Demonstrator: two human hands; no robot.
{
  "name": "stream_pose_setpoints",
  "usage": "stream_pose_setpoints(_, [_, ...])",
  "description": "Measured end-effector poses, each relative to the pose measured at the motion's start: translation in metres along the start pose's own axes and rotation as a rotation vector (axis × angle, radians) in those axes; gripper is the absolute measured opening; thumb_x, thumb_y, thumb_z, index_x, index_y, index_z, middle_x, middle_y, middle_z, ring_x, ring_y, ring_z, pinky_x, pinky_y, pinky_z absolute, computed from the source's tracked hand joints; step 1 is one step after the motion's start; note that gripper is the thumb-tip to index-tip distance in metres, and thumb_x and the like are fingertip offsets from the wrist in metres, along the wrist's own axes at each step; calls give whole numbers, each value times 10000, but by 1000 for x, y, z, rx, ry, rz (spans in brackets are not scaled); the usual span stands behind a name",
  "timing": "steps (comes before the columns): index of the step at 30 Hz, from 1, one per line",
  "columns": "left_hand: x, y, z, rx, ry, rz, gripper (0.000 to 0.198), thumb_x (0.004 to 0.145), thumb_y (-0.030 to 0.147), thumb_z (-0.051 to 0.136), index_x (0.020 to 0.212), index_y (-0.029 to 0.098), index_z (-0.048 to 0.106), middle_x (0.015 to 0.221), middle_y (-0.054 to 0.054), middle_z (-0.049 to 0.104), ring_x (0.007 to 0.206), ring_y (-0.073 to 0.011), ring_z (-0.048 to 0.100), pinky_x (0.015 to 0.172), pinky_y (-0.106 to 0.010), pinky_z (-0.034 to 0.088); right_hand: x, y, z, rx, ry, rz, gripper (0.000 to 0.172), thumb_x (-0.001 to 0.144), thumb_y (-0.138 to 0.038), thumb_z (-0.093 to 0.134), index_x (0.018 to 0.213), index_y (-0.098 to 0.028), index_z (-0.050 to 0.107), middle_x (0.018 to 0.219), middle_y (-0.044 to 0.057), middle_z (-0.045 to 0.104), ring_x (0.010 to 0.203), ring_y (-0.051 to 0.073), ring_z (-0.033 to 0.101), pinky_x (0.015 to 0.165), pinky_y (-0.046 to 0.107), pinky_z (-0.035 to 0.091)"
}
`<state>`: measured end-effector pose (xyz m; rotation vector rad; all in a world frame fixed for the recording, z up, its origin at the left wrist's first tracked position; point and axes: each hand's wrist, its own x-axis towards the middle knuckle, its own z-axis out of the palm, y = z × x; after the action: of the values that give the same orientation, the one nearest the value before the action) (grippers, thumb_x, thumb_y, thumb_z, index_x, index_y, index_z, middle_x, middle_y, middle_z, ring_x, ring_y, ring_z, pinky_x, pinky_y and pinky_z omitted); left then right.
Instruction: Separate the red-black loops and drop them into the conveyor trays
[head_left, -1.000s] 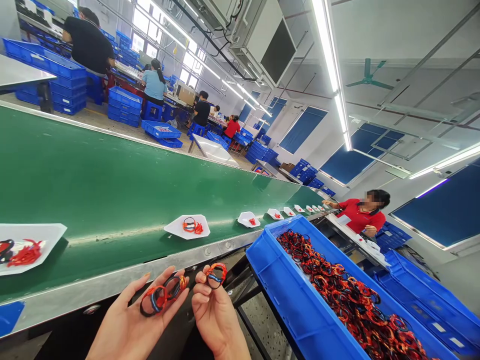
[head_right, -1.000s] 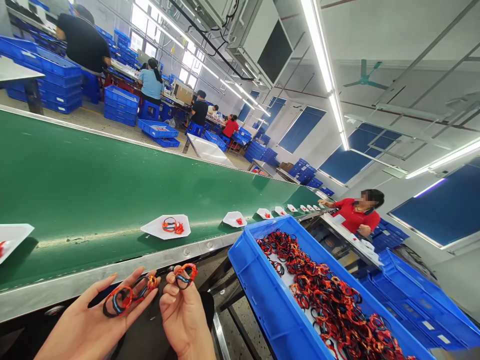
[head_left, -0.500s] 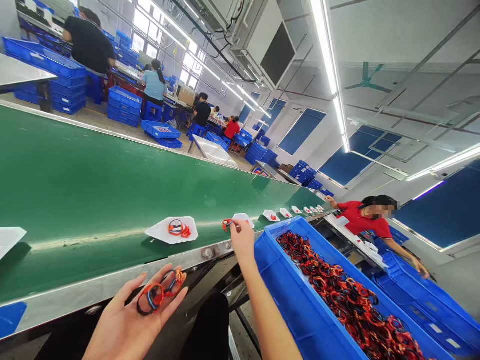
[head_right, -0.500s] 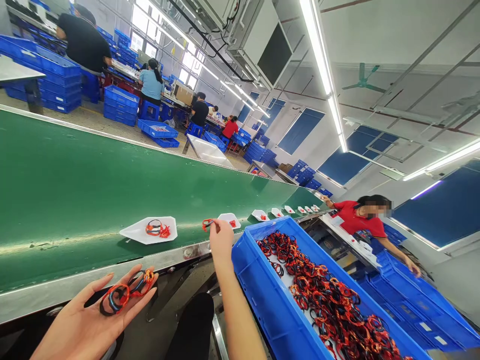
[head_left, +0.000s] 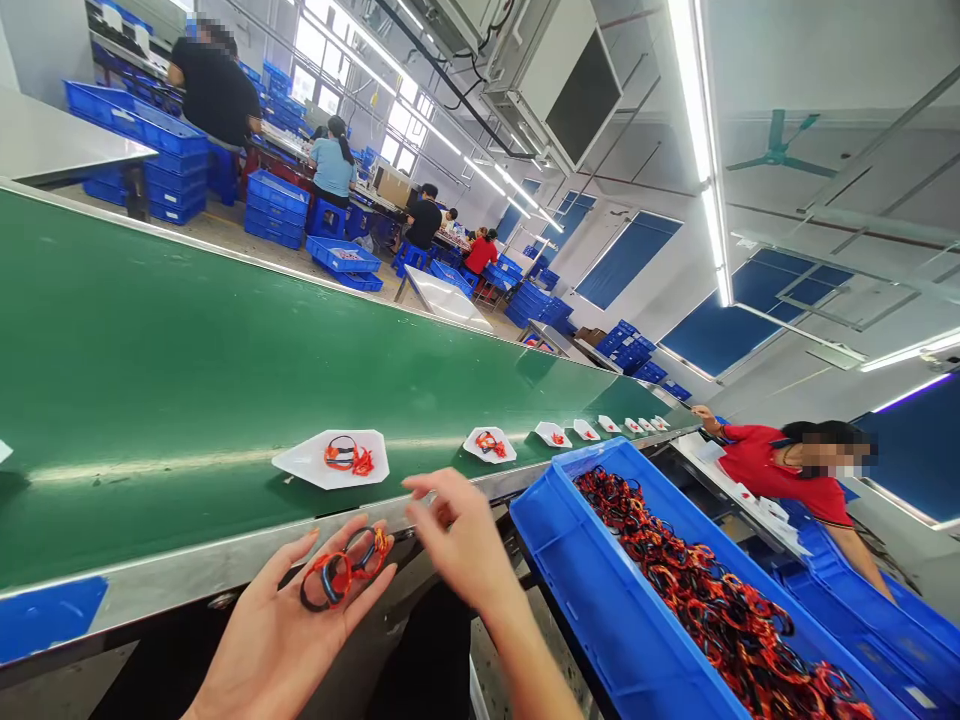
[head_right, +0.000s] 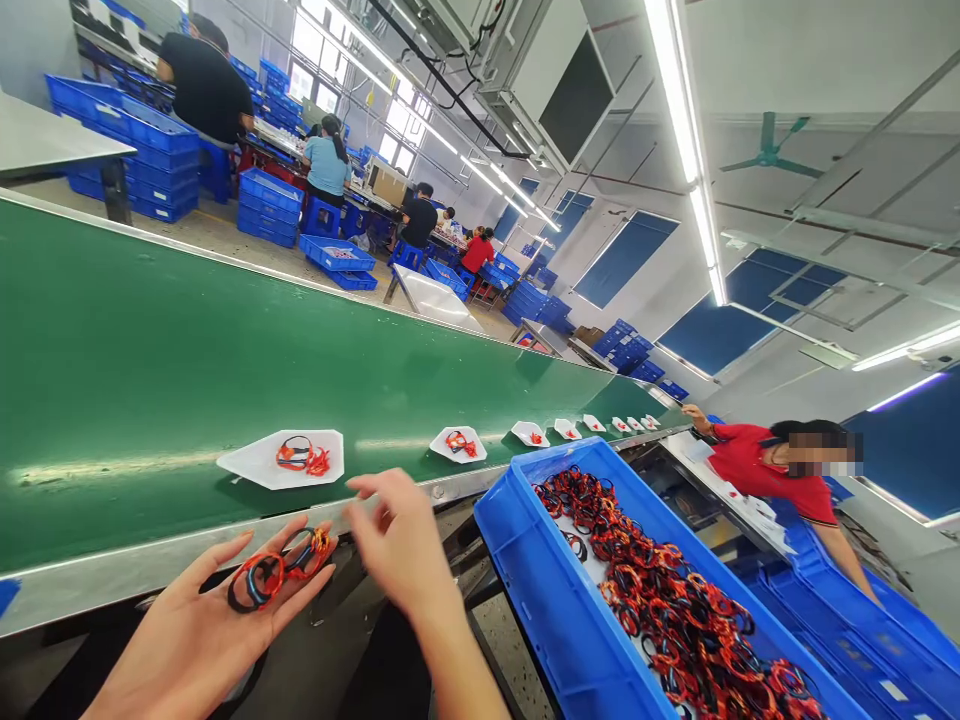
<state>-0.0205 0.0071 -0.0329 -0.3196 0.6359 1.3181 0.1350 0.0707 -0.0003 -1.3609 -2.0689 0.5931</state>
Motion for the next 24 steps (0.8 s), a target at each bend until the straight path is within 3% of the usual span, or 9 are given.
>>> stream_pose_setpoints(3, [3, -4, -5, 6, -24, -12, 352, 761, 152, 549, 1096, 46, 572, 1025, -184, 682, 1042, -334, 593, 871, -582, 490, -30, -14, 18, 83, -134, -136, 385, 780, -102, 569, 1114, -288, 614, 1141, 13, 554, 794, 111, 580, 709, 219, 471])
stream_pose_setpoints(6, [6, -9, -10, 22, -38, -27, 325, 739, 150, 579, 1054, 71, 596, 1032, -159, 686, 1040, -330, 595, 883, -586, 483, -39, -8, 22, 136, -72, -112, 387, 762, -43, 534, 1049, -272, 655, 1054, 15, 598, 861, 135, 579, 752, 240, 454])
stream_pose_setpoints(11, [9, -14, -13, 139, -120, -78, 334, 736, 178, 610, 1052, 69, 606, 1129, -206, 632, 1049, -319, 591, 861, -503, 516, -42, 7, 16, 497, 64, 125, 245, 776, -117, 564, 956, -221, 693, 868, 18, 654, 701, 122, 563, 629, 228, 440])
stream_pose_setpoints(15, [7, -19, -14, 358, -43, -52, 278, 675, 150, 692, 949, 131, 648, 994, -110, 668, 838, -204, 644, 716, -341, 561, -50, 10, 18, 903, 78, 325, 208, 765, -215, 646, 964, -178, 697, 795, 31, 668, 561, 76, 488, 543, 198, 393])
stream_pose_setpoints(18, [5, -22, -18, 614, -126, 91, 299, 659, 263, 728, 945, 207, 661, 837, -18, 643, 719, -140, 591, 570, -241, 521, -54, 9, 24, 1170, 84, 429, 211, 744, -228, 696, 937, -144, 695, 851, 62, 672, 588, 70, 499, 515, 173, 373])
stream_pose_setpoints(22, [8, -21, -25, 1074, -371, 409, 292, 681, 362, 701, 956, 268, 676, 729, 28, 612, 606, -109, 516, 557, -213, 455, -56, 8, 35, 1416, 40, 520, 193, 723, -207, 730, 892, -123, 690, 744, 23, 626, 570, 52, 490, 498, 146, 377])
stream_pose_setpoints(24, [8, -20, -25, 1213, -436, 480, 250, 710, 374, 671, 932, 260, 689, 751, 13, 635, 624, -118, 519, 564, -215, 441, -58, 8, 39, 1457, 21, 560, 200, 719, -217, 736, 886, -121, 683, 697, 11, 605, 553, 52, 486, 477, 139, 373])
